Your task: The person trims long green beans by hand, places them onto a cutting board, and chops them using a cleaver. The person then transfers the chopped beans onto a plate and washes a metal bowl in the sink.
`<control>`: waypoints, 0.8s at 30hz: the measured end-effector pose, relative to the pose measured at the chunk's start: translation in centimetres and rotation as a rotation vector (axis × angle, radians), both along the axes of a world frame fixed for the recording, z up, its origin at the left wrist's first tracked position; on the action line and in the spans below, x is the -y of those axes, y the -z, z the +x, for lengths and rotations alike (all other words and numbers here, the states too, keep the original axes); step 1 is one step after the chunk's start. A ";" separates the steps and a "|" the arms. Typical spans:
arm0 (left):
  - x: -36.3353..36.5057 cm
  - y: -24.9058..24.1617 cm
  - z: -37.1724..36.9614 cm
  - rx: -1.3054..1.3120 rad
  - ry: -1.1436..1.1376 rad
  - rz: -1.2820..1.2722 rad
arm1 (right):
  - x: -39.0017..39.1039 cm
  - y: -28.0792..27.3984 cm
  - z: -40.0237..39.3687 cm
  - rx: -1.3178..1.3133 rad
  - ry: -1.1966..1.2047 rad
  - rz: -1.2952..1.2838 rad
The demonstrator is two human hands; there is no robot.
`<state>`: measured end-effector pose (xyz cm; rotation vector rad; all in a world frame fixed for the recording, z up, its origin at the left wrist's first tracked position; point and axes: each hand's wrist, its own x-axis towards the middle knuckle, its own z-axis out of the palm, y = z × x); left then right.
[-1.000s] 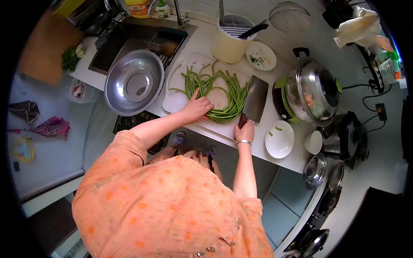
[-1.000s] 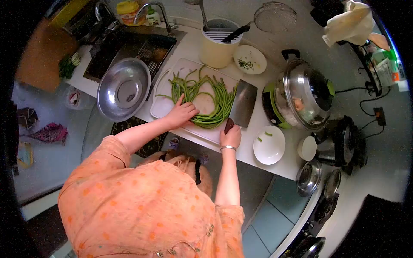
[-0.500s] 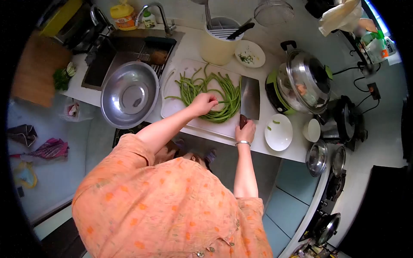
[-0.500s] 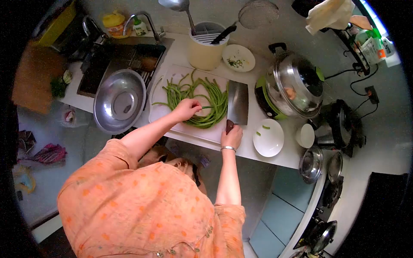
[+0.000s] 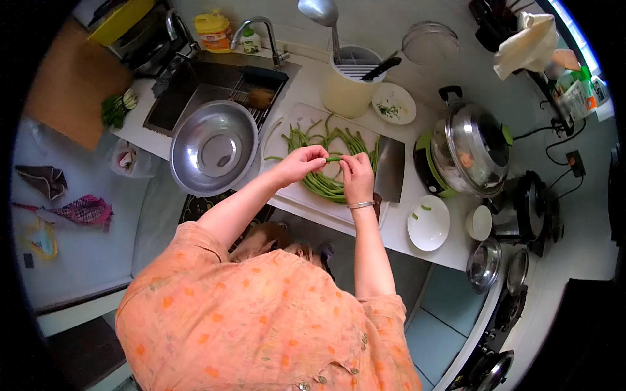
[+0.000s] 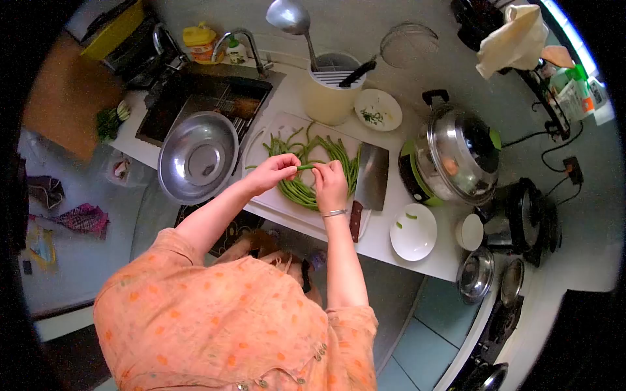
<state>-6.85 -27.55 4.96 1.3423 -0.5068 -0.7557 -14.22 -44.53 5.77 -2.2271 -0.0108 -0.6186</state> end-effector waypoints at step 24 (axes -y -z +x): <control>1.0 -3.3 1.0 0.604 -0.140 0.382 | -0.2 -7.7 2.4 0.036 -0.260 -0.507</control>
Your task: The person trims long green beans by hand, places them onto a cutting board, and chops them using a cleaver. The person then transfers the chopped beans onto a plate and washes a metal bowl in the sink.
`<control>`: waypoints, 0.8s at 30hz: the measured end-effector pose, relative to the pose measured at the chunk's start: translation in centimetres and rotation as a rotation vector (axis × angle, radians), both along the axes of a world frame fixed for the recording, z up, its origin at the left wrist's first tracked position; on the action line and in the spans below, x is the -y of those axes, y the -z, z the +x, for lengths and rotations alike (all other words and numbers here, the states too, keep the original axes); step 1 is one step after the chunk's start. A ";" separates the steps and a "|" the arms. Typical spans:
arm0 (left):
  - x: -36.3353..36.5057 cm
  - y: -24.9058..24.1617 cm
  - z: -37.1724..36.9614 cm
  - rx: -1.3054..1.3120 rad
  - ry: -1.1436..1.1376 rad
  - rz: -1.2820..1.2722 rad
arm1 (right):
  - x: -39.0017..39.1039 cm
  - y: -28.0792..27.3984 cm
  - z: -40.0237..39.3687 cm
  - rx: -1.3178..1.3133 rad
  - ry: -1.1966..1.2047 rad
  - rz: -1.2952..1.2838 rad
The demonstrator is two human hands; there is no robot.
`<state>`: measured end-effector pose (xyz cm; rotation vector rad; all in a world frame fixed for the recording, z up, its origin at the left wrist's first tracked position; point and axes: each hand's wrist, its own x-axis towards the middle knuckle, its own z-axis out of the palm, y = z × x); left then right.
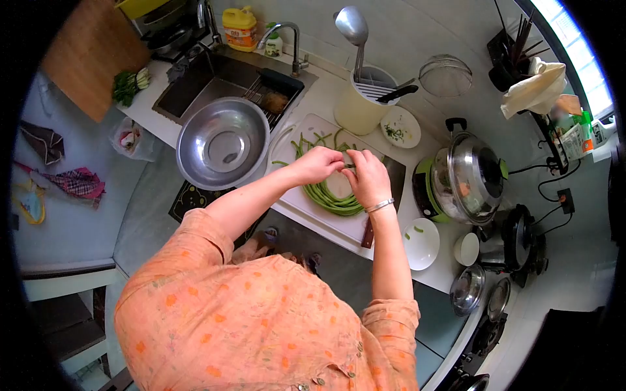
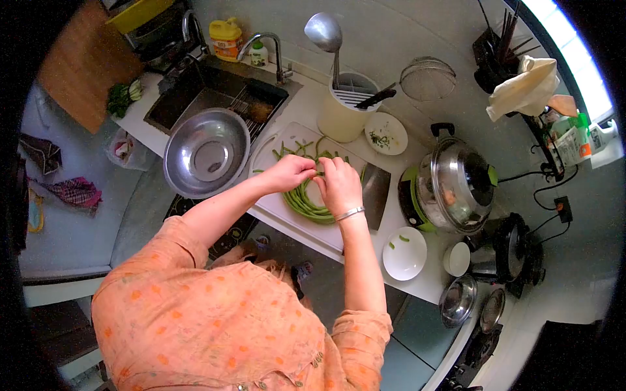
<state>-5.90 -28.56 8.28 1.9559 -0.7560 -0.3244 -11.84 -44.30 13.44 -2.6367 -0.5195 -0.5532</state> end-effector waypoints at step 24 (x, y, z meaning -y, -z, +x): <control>3.6 4.5 -3.0 0.457 -0.126 0.104 | 0.5 4.5 -0.6 -0.208 0.170 -0.534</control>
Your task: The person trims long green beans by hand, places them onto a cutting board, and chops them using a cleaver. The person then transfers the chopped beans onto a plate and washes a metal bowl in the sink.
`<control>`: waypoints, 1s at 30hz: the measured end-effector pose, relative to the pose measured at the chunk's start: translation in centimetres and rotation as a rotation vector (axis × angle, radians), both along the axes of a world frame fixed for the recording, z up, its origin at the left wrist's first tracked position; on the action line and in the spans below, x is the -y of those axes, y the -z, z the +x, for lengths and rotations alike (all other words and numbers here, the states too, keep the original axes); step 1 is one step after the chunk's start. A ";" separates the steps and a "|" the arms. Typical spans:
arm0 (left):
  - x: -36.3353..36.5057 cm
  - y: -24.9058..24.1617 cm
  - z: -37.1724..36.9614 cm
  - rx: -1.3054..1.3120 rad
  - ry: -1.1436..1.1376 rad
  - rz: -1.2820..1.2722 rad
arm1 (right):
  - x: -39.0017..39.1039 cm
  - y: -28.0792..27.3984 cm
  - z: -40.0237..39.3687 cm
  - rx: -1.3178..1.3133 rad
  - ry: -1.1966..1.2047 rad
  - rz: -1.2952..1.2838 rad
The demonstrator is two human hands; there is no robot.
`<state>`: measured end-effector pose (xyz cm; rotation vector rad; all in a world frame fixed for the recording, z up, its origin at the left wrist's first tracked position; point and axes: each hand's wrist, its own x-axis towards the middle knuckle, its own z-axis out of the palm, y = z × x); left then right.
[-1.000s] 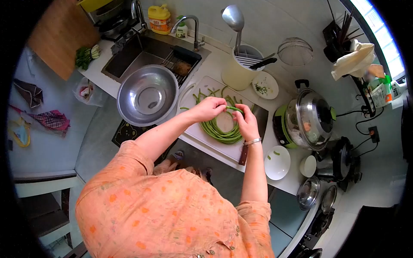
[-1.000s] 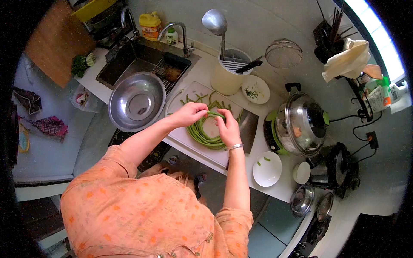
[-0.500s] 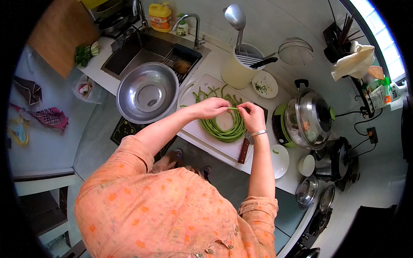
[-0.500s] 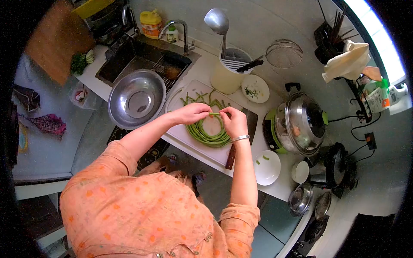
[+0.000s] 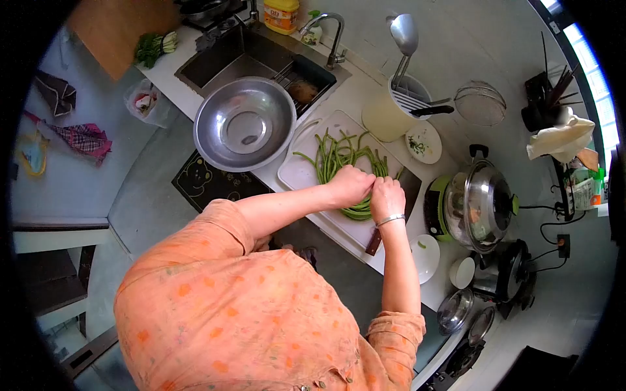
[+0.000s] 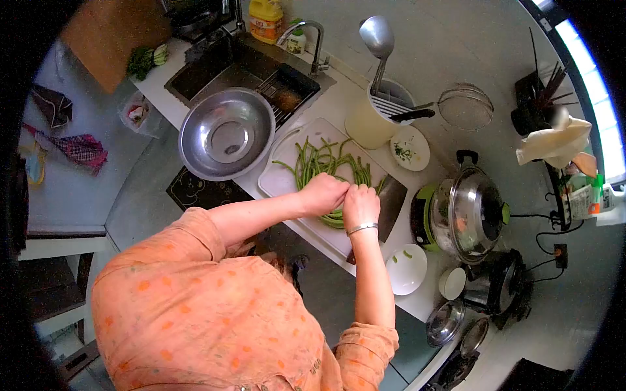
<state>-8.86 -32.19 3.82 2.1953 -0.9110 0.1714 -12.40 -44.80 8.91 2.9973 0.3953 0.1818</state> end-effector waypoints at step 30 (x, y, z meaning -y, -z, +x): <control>-1.7 -2.4 -2.4 0.062 0.164 -0.146 | 6.0 3.4 -3.6 -0.248 0.208 3.080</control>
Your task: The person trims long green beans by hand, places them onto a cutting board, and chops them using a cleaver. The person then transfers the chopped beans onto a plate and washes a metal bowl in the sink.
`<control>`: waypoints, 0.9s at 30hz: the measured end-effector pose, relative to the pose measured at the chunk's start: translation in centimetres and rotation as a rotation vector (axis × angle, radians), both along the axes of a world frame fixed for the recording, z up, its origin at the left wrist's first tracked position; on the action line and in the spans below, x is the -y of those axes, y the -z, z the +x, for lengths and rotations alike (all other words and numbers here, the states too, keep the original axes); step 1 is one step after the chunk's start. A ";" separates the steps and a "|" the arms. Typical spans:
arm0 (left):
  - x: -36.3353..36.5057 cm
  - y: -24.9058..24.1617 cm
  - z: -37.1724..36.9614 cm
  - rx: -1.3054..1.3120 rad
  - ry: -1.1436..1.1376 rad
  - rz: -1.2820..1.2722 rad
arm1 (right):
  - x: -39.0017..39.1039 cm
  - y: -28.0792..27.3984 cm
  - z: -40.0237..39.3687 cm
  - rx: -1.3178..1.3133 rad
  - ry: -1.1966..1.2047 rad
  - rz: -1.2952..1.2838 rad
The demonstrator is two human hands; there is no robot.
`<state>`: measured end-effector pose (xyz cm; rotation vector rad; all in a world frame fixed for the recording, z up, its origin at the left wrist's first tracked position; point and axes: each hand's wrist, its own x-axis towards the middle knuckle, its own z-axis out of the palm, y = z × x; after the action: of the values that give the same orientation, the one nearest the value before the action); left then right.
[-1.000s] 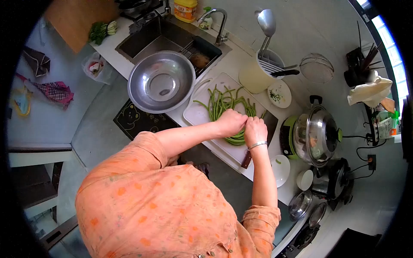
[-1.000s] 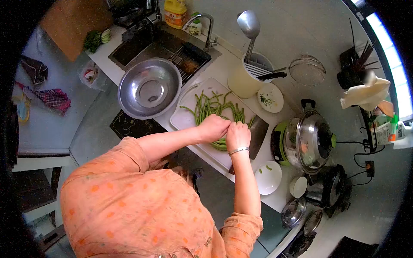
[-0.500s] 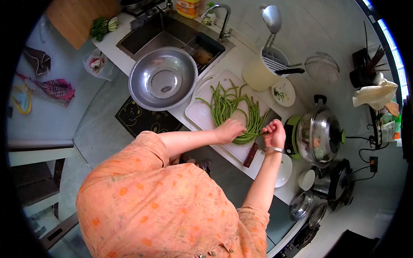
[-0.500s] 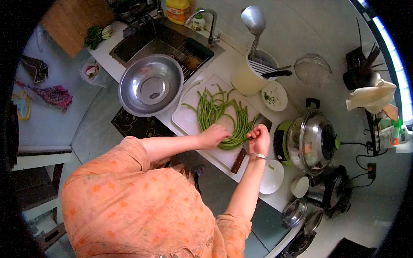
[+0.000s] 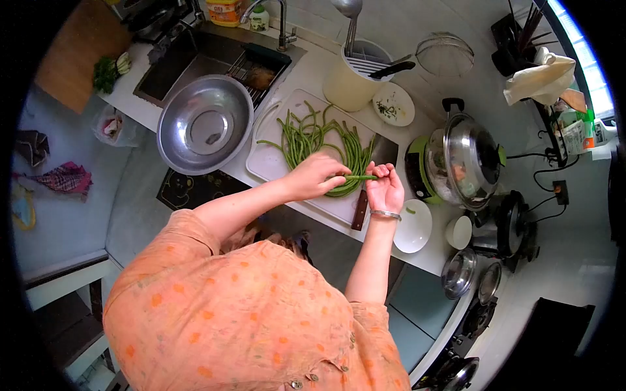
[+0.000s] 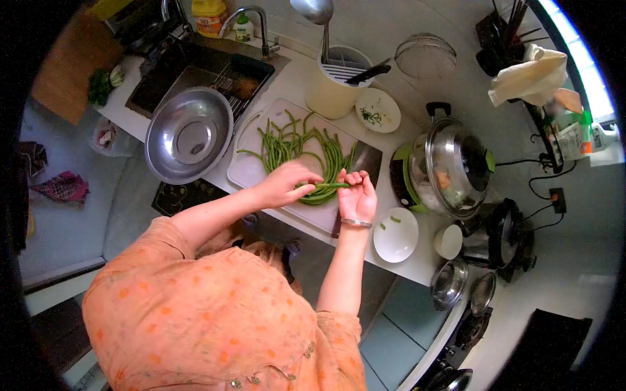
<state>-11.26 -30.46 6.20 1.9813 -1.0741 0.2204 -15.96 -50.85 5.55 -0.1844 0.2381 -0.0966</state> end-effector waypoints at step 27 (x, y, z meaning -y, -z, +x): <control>-5.7 -1.3 2.1 -1.784 0.365 -0.221 | -8.3 -4.5 0.4 0.426 -0.142 -2.133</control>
<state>-9.12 -24.76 7.54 0.9909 -0.1123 -1.3110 -15.54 -42.55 10.07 -2.2708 -0.4132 -0.2125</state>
